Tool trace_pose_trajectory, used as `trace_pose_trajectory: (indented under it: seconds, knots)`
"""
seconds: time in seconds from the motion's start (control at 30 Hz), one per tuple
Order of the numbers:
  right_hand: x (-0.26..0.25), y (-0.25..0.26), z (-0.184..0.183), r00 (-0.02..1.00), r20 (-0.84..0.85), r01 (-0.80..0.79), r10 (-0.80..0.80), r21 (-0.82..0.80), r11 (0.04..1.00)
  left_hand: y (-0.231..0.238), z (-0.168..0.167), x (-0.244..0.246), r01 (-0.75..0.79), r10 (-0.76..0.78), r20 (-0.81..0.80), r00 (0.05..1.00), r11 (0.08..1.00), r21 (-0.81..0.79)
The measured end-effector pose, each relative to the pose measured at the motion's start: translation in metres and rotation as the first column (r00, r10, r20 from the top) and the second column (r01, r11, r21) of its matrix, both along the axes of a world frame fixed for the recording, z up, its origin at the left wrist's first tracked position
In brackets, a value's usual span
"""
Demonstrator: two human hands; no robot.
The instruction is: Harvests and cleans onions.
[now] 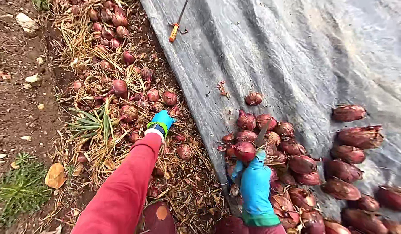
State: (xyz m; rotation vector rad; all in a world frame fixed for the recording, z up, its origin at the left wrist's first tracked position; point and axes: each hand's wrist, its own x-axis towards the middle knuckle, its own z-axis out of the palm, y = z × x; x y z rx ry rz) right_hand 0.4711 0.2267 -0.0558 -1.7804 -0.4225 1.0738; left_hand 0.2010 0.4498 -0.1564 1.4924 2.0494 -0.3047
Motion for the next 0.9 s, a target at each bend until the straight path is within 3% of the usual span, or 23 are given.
trace_pose_trajectory:
  seconds: [0.07,0.13,0.2,0.27,0.33,0.4,0.47,0.5,0.57,0.67,0.73,0.8,0.83,0.9]
  knots:
    - [0.000,0.023,0.022,0.988,-0.122,0.079,-0.091,-0.099,0.992,-0.017,0.024,-0.015,0.107,-0.106,0.062,0.992,0.994,-0.016]
    - [0.002,0.063,0.055,0.975,-0.179,0.124,-0.133,-0.061,0.990,-0.021,0.061,-0.025,0.151,-0.161,0.126,0.979,0.985,0.088]
    - [0.000,0.064,0.029,0.965,-0.242,0.108,-0.102,0.012,0.994,-0.044,0.096,-0.034,0.180,-0.217,0.201,0.955,0.966,0.187]
    - [-0.008,0.046,0.003,0.954,-0.264,-0.129,0.141,0.062,0.990,-0.076,0.128,-0.030,0.251,-0.325,0.261,0.909,0.926,0.280]
    - [-0.030,0.034,-0.006,0.834,-0.283,-0.448,0.473,0.151,0.881,-0.085,0.157,-0.020,0.384,-0.476,0.272,0.836,0.863,0.328]
    - [-0.056,0.000,0.006,0.708,-0.287,-0.602,0.645,0.232,0.764,-0.120,0.177,-0.010,0.553,-0.603,0.311,0.735,0.798,0.241]
    - [-0.070,-0.014,0.022,0.712,-0.234,-0.617,0.662,0.240,0.749,-0.136,0.188,-0.004,0.688,-0.672,0.377,0.638,0.717,0.114]
    - [-0.072,-0.018,0.027,0.740,-0.230,-0.601,0.633,0.198,0.774,-0.142,0.189,-0.005,0.702,-0.668,0.387,0.636,0.709,0.069]
    - [-0.068,-0.022,0.031,0.760,-0.258,-0.575,0.596,0.161,0.802,-0.145,0.188,-0.018,0.619,-0.601,0.344,0.721,0.782,0.070]
    - [-0.065,-0.041,0.024,0.764,-0.231,-0.584,0.602,0.149,0.798,-0.160,0.176,-0.031,0.370,-0.443,0.348,0.826,0.892,0.258]
    - [-0.063,-0.053,0.020,0.638,-0.169,-0.763,0.751,-0.007,0.646,-0.184,0.187,-0.017,0.471,-0.524,0.291,0.800,0.850,0.236]
    - [-0.064,-0.058,0.019,0.494,-0.117,-0.869,0.862,-0.079,0.488,-0.203,0.203,0.010,0.695,-0.688,0.223,0.691,0.717,0.061]
    - [-0.065,-0.060,0.022,0.501,-0.081,-0.865,0.861,-0.079,0.496,-0.208,0.206,0.017,0.738,-0.723,0.222,0.655,0.674,0.019]
    - [-0.063,-0.061,0.030,0.631,-0.053,-0.775,0.774,-0.009,0.632,-0.199,0.201,0.009,0.688,-0.682,0.161,0.714,0.725,0.021]
